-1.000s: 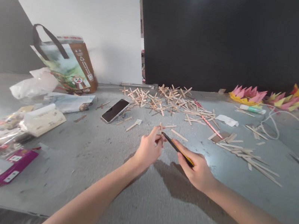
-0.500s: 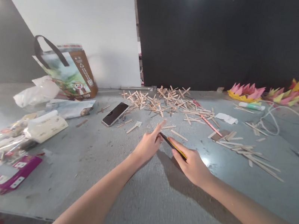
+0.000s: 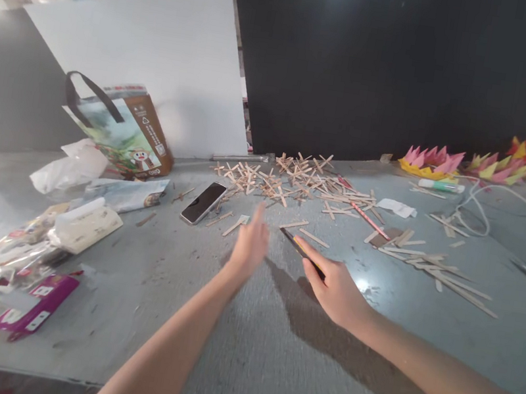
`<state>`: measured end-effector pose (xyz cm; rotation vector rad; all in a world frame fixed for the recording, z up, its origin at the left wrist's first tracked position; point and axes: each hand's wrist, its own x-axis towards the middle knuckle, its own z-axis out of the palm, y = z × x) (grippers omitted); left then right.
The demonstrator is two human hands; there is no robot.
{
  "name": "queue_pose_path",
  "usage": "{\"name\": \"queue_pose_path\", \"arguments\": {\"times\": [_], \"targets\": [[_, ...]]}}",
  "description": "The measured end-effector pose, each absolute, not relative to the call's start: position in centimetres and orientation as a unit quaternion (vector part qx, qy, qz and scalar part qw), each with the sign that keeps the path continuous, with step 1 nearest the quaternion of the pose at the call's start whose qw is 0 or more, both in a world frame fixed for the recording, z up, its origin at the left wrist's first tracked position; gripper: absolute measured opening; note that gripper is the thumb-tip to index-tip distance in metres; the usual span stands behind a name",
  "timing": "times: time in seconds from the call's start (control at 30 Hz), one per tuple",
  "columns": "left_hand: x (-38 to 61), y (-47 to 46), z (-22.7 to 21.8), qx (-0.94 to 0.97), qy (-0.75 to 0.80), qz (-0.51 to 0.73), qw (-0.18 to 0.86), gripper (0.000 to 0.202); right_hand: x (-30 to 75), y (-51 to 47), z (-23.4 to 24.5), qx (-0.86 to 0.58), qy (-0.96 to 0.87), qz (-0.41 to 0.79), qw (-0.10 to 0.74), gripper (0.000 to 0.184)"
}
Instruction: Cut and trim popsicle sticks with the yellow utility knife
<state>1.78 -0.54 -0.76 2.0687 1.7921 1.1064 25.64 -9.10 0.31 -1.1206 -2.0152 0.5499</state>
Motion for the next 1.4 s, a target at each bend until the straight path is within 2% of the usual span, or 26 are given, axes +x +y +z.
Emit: {"name": "queue_pose_path", "arguments": {"times": [0.13, 0.23, 0.33, 0.57, 0.77, 0.87, 1.13, 1.33, 1.4], "targets": [[-2.5, 0.7, 0.2, 0.615, 0.636, 0.46, 0.075, 0.067, 26.6, -10.1, 0.6, -0.44, -0.794, 0.239, 0.346, 0.052], [-2.2, 0.7, -0.3, 0.6, 0.592, 0.514, 0.159, 0.073, 27.3, -9.6, 0.5, -0.433, -0.784, 0.232, 0.38, 0.053], [0.5, 0.1, -1.5, 0.629, 0.546, 0.483, 0.271, 0.078, 27.7, -8.7, 0.1, -0.442, -0.761, 0.22, 0.421, 0.053], [4.1, -2.3, -1.8, 0.685, 0.464, 0.408, 0.385, 0.069, 28.1, -8.0, -0.2, -0.478, -0.724, 0.231, 0.44, 0.052], [5.0, -3.6, -1.2, 0.694, 0.427, 0.344, 0.467, 0.075, 28.1, -7.9, -0.3, -0.475, -0.719, 0.237, 0.449, 0.05], [5.2, -3.6, -1.2, 0.688, 0.428, 0.363, 0.46, 0.078, 28.2, -7.7, -0.7, -0.472, -0.716, 0.243, 0.454, 0.051], [5.1, -3.4, -1.5, 0.712, 0.436, 0.357, 0.419, 0.066, 28.2, -7.7, -0.6, -0.484, -0.718, 0.244, 0.436, 0.051], [5.2, -3.3, -1.2, 0.784, 0.501, 0.297, 0.215, 0.061, 28.2, -7.6, -0.7, -0.476, -0.716, 0.246, 0.447, 0.053], [5.2, -3.5, -1.0, 0.797, 0.504, 0.265, 0.199, 0.054, 28.2, -7.5, -0.9, -0.482, -0.711, 0.247, 0.449, 0.052]]}}
